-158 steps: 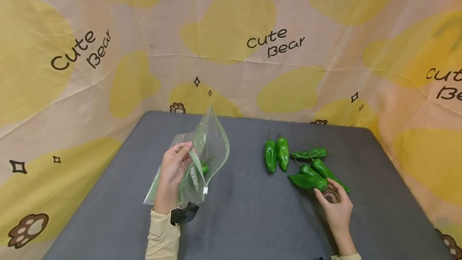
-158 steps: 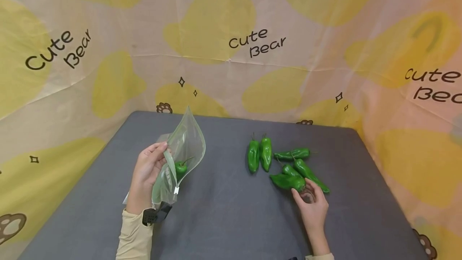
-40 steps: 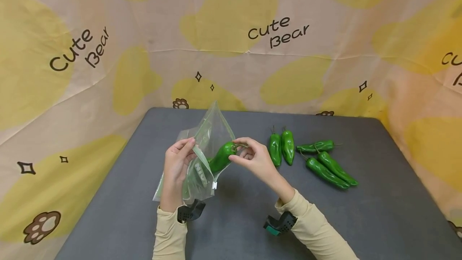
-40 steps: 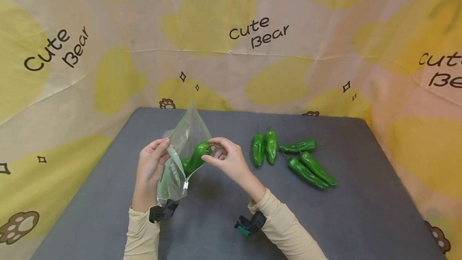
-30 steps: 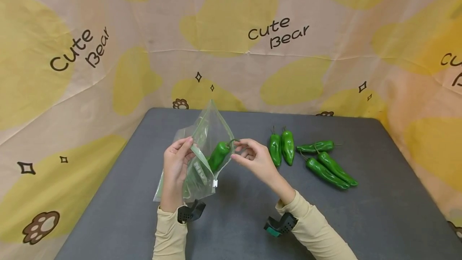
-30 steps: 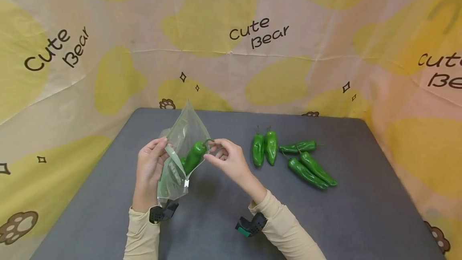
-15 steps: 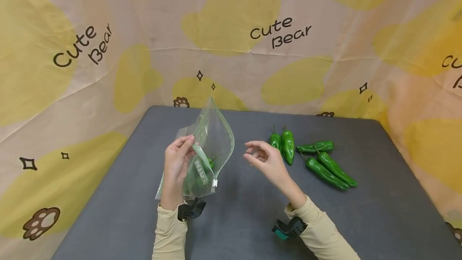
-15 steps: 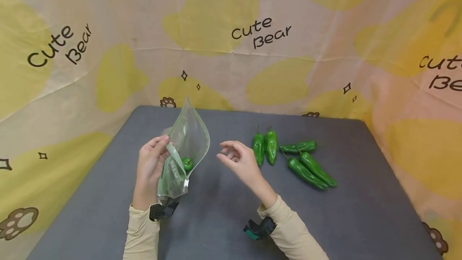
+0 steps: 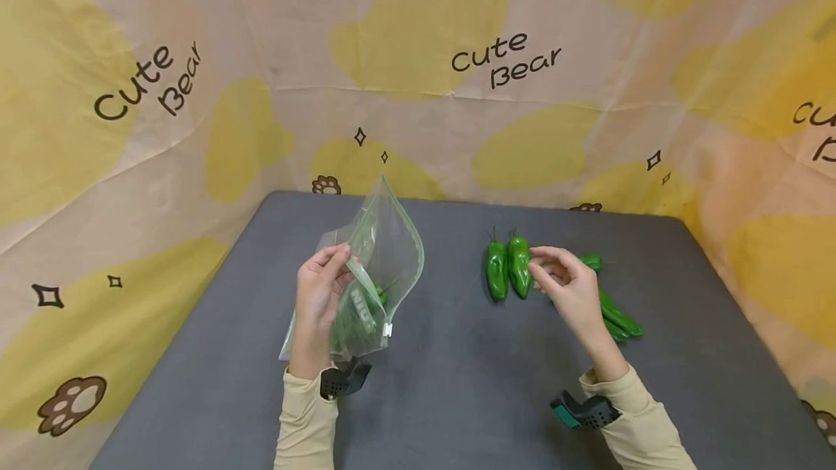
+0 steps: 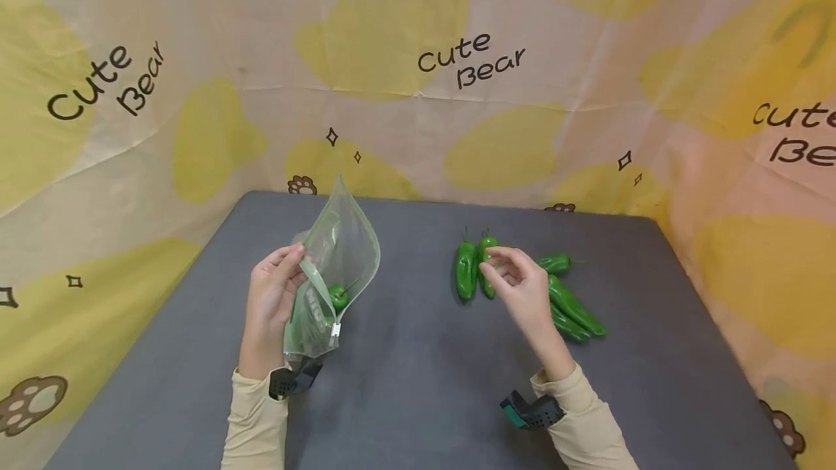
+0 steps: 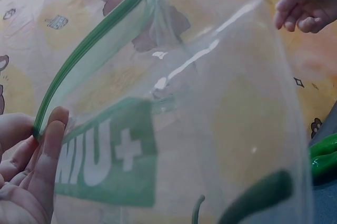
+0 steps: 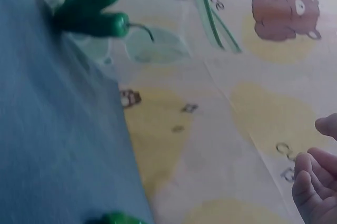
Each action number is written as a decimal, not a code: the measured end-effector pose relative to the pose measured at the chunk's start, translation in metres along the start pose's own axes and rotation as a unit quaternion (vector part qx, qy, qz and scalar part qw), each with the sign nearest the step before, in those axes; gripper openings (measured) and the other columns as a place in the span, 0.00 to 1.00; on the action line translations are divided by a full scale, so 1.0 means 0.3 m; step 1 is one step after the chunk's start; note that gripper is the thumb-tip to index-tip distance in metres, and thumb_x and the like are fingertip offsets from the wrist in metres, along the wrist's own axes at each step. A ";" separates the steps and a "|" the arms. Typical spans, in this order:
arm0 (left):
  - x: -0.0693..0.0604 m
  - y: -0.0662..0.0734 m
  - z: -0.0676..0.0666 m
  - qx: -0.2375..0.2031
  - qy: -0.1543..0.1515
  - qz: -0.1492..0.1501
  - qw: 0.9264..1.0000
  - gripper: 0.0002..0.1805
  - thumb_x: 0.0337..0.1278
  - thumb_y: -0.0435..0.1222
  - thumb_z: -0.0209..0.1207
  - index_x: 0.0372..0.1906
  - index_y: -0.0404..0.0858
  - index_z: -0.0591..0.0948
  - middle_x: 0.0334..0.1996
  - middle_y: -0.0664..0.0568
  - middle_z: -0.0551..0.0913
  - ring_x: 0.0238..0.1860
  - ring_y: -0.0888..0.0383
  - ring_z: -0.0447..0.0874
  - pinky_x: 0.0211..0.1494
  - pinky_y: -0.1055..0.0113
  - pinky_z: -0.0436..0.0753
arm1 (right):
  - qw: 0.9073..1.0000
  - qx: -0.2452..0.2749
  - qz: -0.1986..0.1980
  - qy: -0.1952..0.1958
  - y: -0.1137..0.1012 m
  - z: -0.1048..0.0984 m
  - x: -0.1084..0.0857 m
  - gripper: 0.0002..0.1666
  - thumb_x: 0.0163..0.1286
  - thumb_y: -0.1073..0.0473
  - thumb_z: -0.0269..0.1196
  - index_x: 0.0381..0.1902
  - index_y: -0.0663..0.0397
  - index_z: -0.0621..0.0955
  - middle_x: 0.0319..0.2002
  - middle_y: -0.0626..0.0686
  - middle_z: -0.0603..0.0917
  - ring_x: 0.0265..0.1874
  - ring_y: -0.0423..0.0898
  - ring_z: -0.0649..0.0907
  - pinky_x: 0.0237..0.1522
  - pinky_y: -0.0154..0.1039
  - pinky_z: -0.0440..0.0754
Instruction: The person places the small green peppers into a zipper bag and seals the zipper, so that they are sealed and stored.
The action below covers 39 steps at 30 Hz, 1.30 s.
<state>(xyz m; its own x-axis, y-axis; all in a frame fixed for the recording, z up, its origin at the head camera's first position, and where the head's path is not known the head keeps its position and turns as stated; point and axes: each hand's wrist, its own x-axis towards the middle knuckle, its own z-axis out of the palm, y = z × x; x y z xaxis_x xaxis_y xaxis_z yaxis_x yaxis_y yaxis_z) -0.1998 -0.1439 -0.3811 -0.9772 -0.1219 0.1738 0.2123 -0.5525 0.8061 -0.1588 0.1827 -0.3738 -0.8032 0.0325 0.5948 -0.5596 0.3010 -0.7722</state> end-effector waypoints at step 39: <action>0.001 0.005 -0.014 -0.006 -0.004 0.010 1.000 0.15 0.56 0.21 0.50 0.25 0.37 0.83 0.19 0.50 0.81 0.21 0.60 0.80 0.24 0.74 0.79 | 0.958 -0.234 0.156 0.048 0.629 -0.286 -0.165 0.17 0.56 0.42 0.62 0.43 0.38 0.78 0.34 0.42 0.81 0.17 0.41 0.77 0.16 0.33 0.75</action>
<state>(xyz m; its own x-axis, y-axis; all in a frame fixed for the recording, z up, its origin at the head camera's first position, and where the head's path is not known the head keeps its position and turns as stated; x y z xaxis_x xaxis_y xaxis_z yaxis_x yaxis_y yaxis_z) -0.1997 -0.1482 -0.3821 -0.9730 -0.1265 0.1933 0.2309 -0.5604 0.7954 -0.2071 0.3196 -0.5297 -0.8816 0.2707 0.3867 -0.1245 0.6569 -0.7436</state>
